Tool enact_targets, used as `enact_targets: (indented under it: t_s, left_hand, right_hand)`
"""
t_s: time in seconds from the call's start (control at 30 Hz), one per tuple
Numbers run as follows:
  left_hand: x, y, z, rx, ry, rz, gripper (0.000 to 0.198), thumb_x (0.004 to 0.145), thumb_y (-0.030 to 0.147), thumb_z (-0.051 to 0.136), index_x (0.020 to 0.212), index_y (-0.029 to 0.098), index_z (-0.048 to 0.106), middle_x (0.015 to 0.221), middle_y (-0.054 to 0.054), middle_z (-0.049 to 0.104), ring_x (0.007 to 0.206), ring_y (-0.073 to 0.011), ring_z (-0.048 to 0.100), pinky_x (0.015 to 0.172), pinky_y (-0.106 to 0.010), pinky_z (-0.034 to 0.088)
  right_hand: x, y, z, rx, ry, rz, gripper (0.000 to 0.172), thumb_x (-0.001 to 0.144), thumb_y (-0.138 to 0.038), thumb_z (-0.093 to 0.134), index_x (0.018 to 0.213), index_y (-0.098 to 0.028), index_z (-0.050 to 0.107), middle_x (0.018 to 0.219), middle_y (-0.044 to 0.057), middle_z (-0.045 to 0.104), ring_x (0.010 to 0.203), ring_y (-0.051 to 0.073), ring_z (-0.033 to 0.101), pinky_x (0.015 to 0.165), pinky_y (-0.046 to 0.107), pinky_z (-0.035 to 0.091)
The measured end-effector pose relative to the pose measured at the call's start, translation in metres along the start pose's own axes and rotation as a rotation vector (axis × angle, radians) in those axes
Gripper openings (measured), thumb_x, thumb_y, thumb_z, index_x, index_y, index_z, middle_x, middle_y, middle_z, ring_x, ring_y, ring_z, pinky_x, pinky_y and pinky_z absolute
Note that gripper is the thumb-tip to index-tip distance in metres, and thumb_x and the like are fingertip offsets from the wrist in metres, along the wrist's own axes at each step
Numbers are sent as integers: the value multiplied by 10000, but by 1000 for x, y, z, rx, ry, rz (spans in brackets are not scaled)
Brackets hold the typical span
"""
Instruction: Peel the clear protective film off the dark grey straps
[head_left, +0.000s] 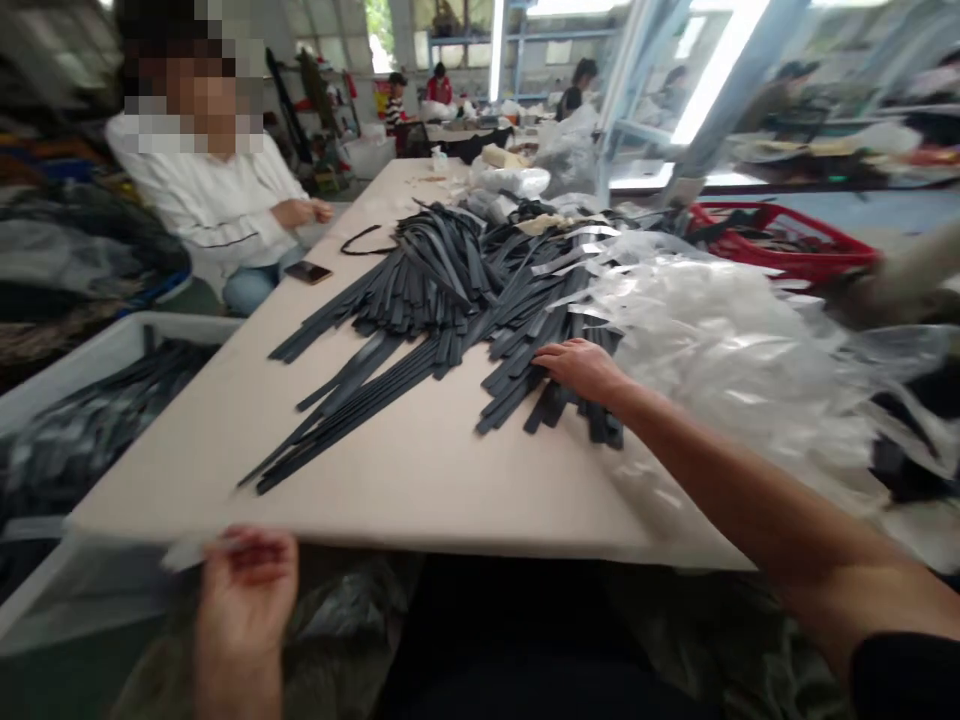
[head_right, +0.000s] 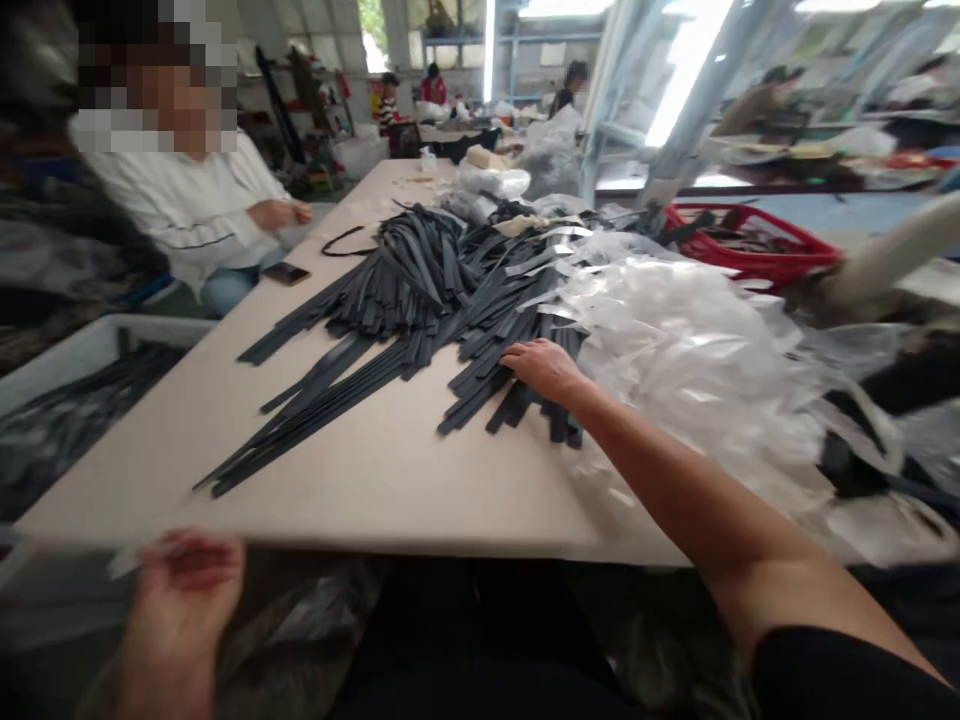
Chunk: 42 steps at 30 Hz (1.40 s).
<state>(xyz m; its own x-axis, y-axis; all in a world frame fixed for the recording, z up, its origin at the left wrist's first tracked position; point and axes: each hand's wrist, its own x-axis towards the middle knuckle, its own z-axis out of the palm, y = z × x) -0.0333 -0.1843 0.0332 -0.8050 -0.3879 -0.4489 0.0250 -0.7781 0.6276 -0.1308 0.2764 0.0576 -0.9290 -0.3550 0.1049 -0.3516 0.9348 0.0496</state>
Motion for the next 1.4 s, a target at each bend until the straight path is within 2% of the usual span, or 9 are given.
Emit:
enact_targets:
  t_s: [0.1,0.2,0.3,0.4,0.57,0.7,1.13,1.27,1.4]
  left_hand:
    - [-5,-14,7,-215,133,-114,421,1046,266,299,768,148,593,635,41,637,530,-46,607,535,-151,518]
    - [-9,-19,17,-286,104,-129,353,1026,235,377,787,150,622,739,2,703,630,-71,669,598,-173,550]
    - [-11,-21,21,-311,63,-101,286,1007,223,433,823,147,638,798,-21,715,684,-83,682,650,-186,564]
    - [-13,-26,22,-300,58,-98,224,992,209,470,865,148,645,817,-23,714,691,-87,681,662,-193,567]
    - [-17,-37,26,-283,41,-120,160,965,210,531,875,162,654,847,-23,713,707,-90,682,672,-194,560]
    - [-19,-40,25,-249,46,-117,127,943,200,567,876,162,668,878,-32,715,709,-100,682,664,-200,554]
    - [-28,-61,10,-243,-32,-174,43,854,168,688,818,146,684,788,-16,727,685,-109,686,627,-200,539]
    - [-16,-38,0,-294,22,-26,37,840,180,709,824,158,685,768,3,725,680,-95,684,629,-187,528]
    - [-16,-13,-1,-335,30,156,68,823,214,733,795,172,687,764,12,728,711,-91,689,675,-187,529]
  right_hand:
    - [-6,5,7,2,131,24,259,908,-181,491,1085,-179,680,1179,175,673,914,285,686,778,393,511]
    - [-5,11,18,55,292,56,245,919,-298,441,893,-225,673,990,170,708,790,327,693,650,411,506]
    - [3,-10,16,271,418,71,262,912,-407,450,836,-251,646,831,128,718,715,320,688,612,394,490]
    - [10,-72,-2,495,390,-6,235,902,-422,513,887,-241,662,762,66,721,638,236,678,600,325,495]
    - [16,-198,-29,671,109,-253,195,941,-326,531,987,-231,694,762,1,735,617,137,665,599,226,456]
    - [19,-245,-31,626,53,-289,195,955,-332,537,981,-237,705,815,11,756,672,148,687,619,231,430]
    - [33,-275,-27,502,-120,-247,208,964,-324,529,1043,-245,704,899,30,768,813,204,724,654,253,441]
    - [24,-254,-40,535,-188,-299,400,891,-342,604,1284,-264,600,940,39,772,830,233,729,681,281,486]
    - [12,-237,-56,699,-170,-304,382,914,-289,508,1288,-293,582,819,-10,760,692,173,713,606,248,483]
